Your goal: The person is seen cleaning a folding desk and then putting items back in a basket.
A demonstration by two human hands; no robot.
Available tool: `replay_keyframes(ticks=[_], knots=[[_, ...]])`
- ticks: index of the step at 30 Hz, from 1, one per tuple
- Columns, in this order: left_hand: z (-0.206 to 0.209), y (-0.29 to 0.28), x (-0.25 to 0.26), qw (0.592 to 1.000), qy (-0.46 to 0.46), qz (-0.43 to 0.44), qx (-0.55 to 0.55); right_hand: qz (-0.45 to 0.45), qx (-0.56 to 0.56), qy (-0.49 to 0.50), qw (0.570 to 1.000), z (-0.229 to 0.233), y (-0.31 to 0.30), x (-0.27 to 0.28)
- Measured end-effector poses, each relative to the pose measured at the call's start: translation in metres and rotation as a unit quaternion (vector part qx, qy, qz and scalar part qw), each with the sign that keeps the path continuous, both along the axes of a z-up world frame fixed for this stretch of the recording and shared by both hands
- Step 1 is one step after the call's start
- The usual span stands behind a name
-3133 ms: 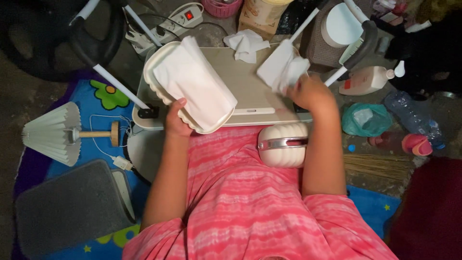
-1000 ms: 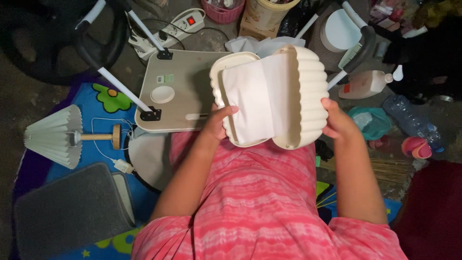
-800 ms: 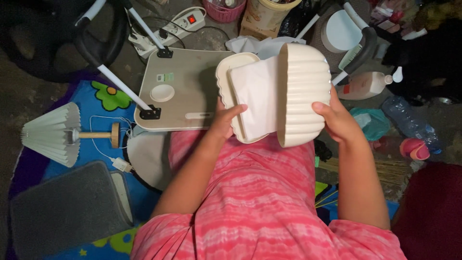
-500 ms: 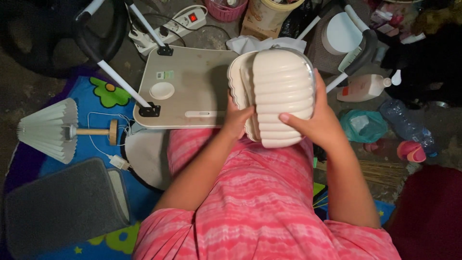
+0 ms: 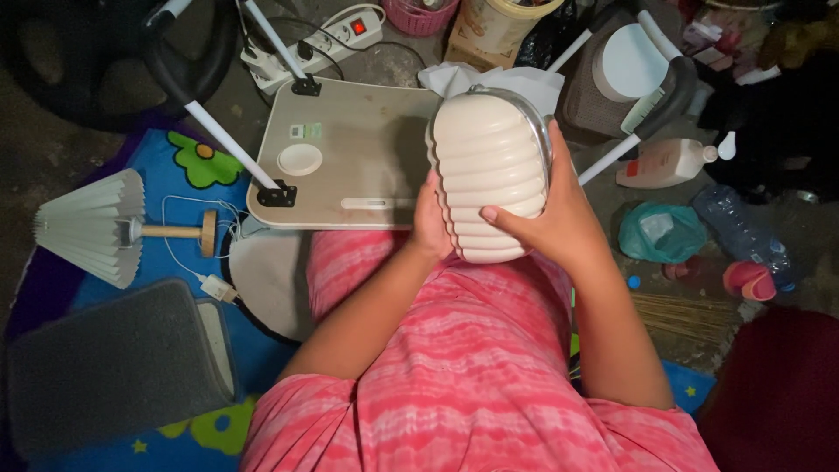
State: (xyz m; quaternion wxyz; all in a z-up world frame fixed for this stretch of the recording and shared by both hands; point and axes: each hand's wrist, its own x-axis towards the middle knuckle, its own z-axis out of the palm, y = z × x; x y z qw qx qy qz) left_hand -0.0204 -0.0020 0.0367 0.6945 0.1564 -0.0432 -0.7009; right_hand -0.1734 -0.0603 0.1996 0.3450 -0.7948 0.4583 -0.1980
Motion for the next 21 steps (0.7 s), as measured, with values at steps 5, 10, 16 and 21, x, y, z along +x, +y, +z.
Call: replay_keyframes(ticks=[5,10,16,21], knots=[[0.004,0.002,-0.002,0.999,0.029,-0.033,0.005,-0.004,0.015,-0.008,1.000,0.003,0.002,0.003],[0.011,0.004,0.001,0.999,0.019,-0.038,0.008,-0.019,0.000,0.046,0.999,0.015,0.002,0.004],[0.010,0.002,0.002,0.999,0.006,-0.038,-0.008,-0.004,0.011,0.022,1.000,0.006,0.000,0.002],[0.001,0.002,0.000,0.999,-0.017,-0.029,0.010,0.001,0.016,-0.001,1.000,0.009,0.004,0.006]])
